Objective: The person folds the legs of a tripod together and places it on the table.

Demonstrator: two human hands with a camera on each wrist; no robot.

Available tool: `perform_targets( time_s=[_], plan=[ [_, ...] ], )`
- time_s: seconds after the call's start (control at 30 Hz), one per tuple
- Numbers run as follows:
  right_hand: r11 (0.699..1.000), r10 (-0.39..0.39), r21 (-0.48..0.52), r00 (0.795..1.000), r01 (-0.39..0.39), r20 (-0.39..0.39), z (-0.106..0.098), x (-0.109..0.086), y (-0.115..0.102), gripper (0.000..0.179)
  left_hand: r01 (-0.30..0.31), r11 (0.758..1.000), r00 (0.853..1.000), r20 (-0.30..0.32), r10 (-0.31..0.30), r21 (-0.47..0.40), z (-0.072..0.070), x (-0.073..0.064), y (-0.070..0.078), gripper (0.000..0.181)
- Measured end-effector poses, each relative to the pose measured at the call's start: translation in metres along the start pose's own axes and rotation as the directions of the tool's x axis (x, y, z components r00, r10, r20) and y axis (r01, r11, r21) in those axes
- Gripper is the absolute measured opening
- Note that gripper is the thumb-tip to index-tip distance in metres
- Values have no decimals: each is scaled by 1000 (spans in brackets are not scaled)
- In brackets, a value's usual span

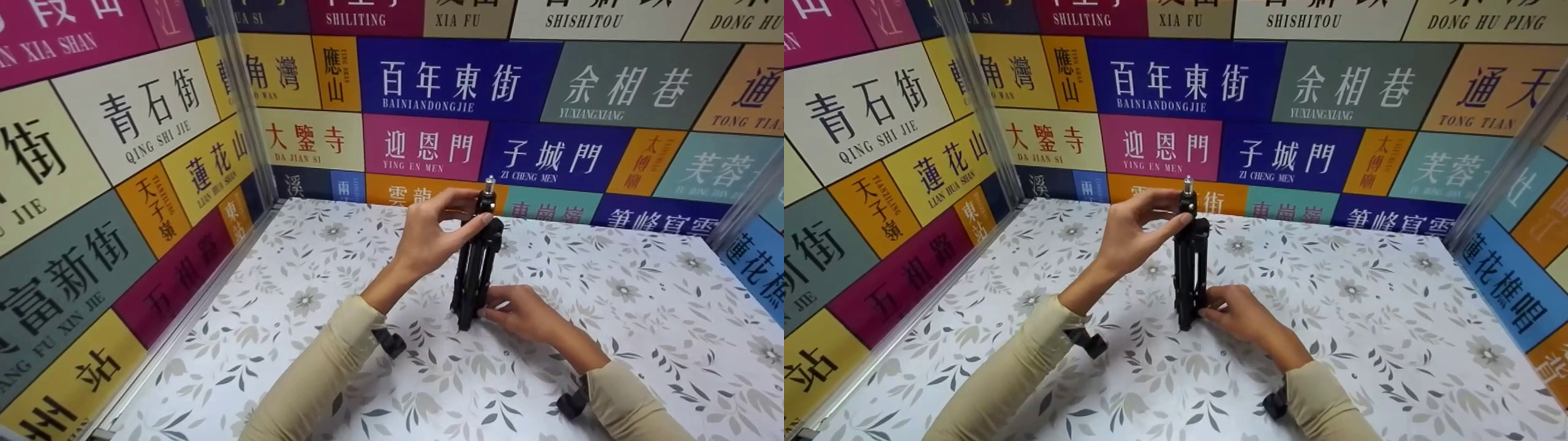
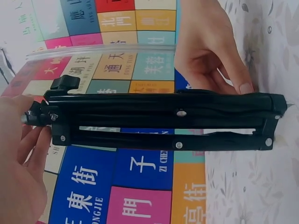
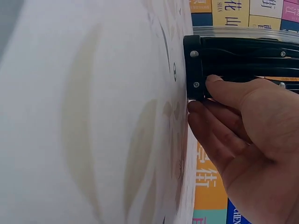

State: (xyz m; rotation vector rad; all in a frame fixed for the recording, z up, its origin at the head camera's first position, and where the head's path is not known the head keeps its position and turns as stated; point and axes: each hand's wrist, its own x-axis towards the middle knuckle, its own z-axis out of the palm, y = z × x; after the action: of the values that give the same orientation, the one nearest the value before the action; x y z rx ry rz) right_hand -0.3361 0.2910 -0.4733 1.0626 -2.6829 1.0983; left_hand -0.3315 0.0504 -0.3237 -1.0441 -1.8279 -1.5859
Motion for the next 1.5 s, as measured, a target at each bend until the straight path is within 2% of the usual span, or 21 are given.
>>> perform_targets(
  time_s=[0.13, 0.23, 0.4, 0.53, 0.67, 0.8, 0.87, 1.07, 1.23, 1.5],
  plan=[
    [1000, -1, -8, 1000, 1, -15, -3, -3, -2, 21, 16, 1000, 1000, -7, -16, 21, -13, -3, 1, 33],
    [1000, 5, 2, 999, -5, -43, -6, -5, -4, 23, 22, 1000, 999, -33, -23, -14, -24, -7, -3, 33],
    [1000, 3, -9, 994, -4, -108, -10, -10, -3, 29, 73, 996, 995, -60, -76, -58, -46, -16, -12, 36],
    [998, 48, -21, 983, -53, -175, -14, -15, 0, 33, 135, 989, 988, -70, -139, -57, -61, -27, -30, 38],
    [996, 81, -9, 977, -84, -196, -18, -21, 3, 33, 222, 975, 973, -65, -223, -15, -75, -42, -56, 40],
    [997, 53, -37, 976, -62, -211, -22, -24, 5, 31, 311, 950, 950, -26, -310, 25, -90, -57, -72, 40],
    [998, 33, -51, 974, -46, -223, -23, -26, 7, 30, 356, 934, 935, 1, -356, 43, -97, -64, -78, 39],
    [995, 73, -55, 965, -89, -252, -29, -28, 11, 30, 466, 874, 875, 78, -478, 136, -110, -80, -91, 38],
    [985, 92, -118, 956, -129, -277, -33, -30, 15, 30, 498, 836, 833, 139, -535, 231, -112, -90, -102, 38],
    [974, 92, -176, 958, -143, -273, -33, -30, 16, 29, 526, 781, 787, 156, -597, 336, -110, -103, -116, 37]
  ],
)
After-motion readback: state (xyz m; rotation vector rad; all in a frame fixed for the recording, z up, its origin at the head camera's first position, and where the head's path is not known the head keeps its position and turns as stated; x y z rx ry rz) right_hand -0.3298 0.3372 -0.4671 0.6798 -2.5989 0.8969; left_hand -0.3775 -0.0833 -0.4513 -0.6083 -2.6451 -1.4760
